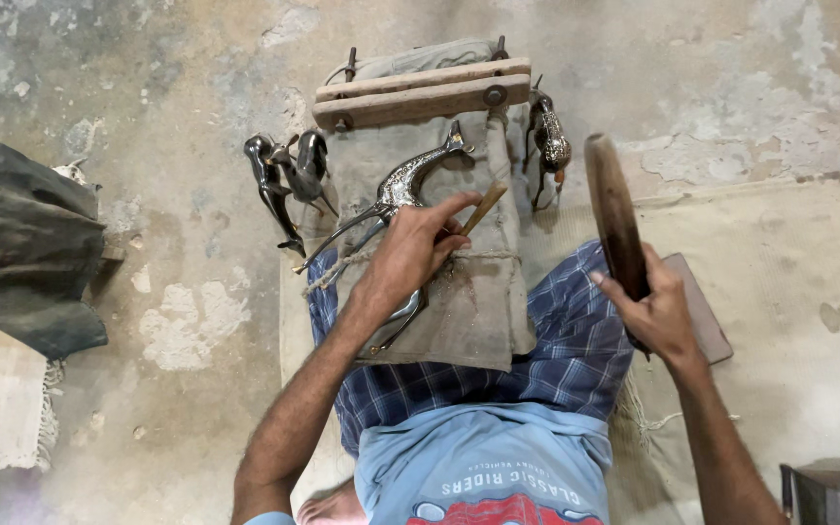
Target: The person sits on the floor and uses a hammer and chisel to work on a metal giraffe sculpture. They repeatedly reposition the sculpture and strike it with the hammer to shape or finish the surface.
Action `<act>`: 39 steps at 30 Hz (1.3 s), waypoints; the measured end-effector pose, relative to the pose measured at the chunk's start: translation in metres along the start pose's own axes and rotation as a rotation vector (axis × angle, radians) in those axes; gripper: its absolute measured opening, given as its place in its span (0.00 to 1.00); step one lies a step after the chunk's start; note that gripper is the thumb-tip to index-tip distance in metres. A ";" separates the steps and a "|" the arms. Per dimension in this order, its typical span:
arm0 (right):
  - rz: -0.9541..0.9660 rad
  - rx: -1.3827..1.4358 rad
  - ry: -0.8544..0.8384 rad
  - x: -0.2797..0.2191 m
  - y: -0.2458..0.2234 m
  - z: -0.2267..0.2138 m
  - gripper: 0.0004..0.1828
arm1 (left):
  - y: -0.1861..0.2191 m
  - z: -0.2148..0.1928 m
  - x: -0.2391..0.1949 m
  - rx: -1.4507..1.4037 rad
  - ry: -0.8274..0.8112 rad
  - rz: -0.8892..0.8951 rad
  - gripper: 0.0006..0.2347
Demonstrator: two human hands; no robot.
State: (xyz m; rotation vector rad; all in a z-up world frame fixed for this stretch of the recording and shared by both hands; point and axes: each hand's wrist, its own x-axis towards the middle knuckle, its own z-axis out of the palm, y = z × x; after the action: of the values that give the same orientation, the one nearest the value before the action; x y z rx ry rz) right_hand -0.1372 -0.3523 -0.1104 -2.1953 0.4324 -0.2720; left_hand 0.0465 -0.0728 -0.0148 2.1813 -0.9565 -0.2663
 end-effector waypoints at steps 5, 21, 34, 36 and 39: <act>-0.378 -0.145 0.077 0.015 -0.037 -0.028 0.35 | 0.002 -0.002 -0.002 -0.014 0.008 0.053 0.22; -0.274 -0.342 0.052 0.021 -0.049 -0.040 0.42 | -0.002 0.006 -0.010 -0.026 0.046 0.019 0.22; -0.429 -0.356 0.110 0.014 -0.045 -0.049 0.46 | 0.004 -0.003 -0.012 0.037 0.056 0.119 0.23; -0.371 -0.520 0.026 0.014 -0.041 -0.048 0.48 | 0.005 -0.002 -0.013 0.030 0.060 0.112 0.23; -0.309 -0.530 0.078 0.015 -0.037 -0.042 0.45 | 0.006 -0.001 -0.016 0.012 0.083 0.080 0.23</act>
State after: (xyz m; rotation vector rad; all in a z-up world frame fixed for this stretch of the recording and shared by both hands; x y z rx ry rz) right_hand -0.1305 -0.3672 -0.0553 -2.7827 0.2186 -0.4510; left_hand 0.0329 -0.0637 -0.0117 2.1422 -0.9984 -0.1310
